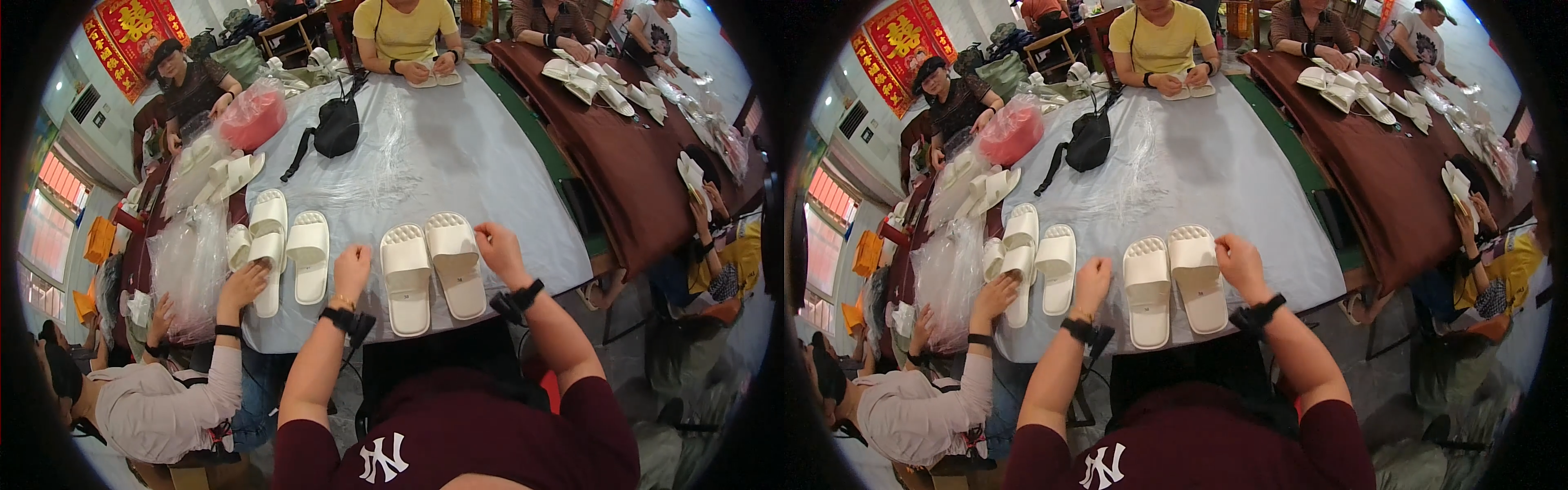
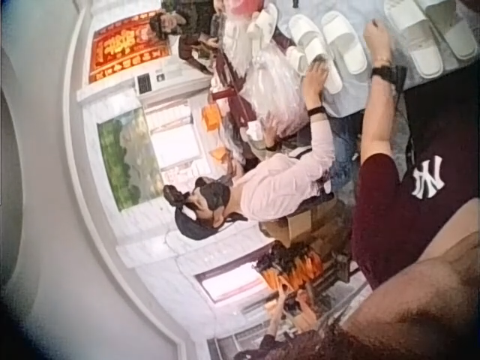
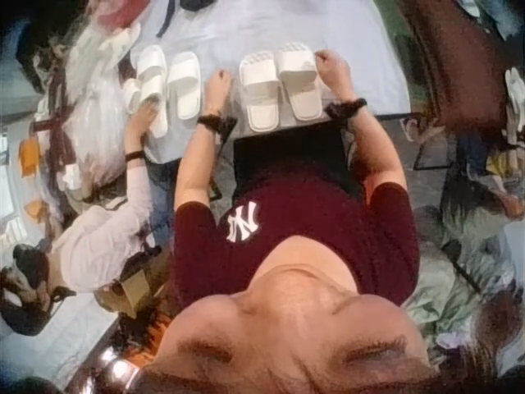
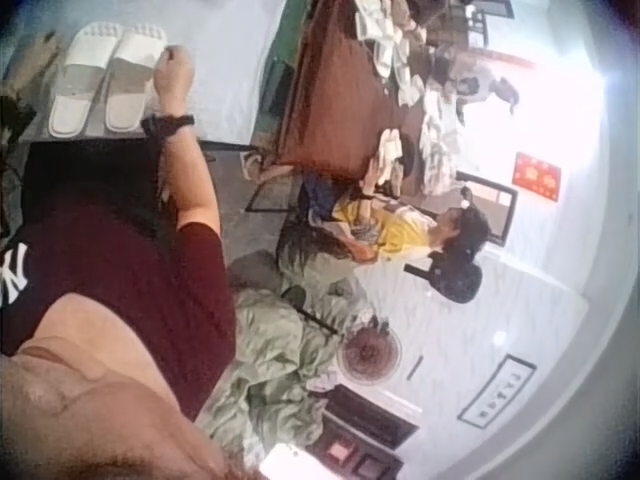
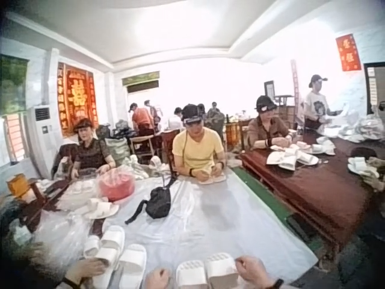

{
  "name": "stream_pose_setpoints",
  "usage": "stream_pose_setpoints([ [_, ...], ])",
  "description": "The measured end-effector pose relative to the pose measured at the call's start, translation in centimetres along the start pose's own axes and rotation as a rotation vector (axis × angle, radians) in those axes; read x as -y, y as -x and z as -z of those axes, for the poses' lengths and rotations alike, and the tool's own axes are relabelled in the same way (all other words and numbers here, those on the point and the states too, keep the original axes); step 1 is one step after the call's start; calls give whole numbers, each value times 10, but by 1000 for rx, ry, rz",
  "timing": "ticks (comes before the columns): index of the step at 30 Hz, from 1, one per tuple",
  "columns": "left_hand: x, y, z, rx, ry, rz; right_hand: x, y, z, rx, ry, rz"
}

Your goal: Assembling plastic slippers by attaching components and organizing them at a manufacturing station.

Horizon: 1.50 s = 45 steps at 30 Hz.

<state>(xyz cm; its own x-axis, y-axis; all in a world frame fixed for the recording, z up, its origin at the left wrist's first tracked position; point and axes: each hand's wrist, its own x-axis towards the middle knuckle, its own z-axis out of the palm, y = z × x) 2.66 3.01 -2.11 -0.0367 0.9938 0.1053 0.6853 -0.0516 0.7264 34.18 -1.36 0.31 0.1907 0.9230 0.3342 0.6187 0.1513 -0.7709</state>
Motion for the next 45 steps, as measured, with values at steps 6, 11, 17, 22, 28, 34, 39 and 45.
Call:
stream_pose_setpoints([
  [6,-6,-51,-30,154,-224,142,-22,-53,-29,198,303,-299],
  [11,-4,-52,-42,39,-152,47,-26,-62,-36,223,281,-418],
  [17,-21,-39,-45,-39,71,-34,-24,-66,-34,289,267,-473],
  [22,-47,-35,-46,-72,266,-63,-28,-68,-33,290,324,-427],
  [28,-63,-36,-48,113,898,74,13,-59,-45,-52,-46,-55],
  [34,-66,-31,-59,226,837,79,35,-39,-68,100,-299,107],
  [39,-69,-28,-61,222,800,71,32,-29,-73,107,-200,123],
  [45,-62,-26,-65,228,766,28,33,-28,-73,94,-176,164],
])
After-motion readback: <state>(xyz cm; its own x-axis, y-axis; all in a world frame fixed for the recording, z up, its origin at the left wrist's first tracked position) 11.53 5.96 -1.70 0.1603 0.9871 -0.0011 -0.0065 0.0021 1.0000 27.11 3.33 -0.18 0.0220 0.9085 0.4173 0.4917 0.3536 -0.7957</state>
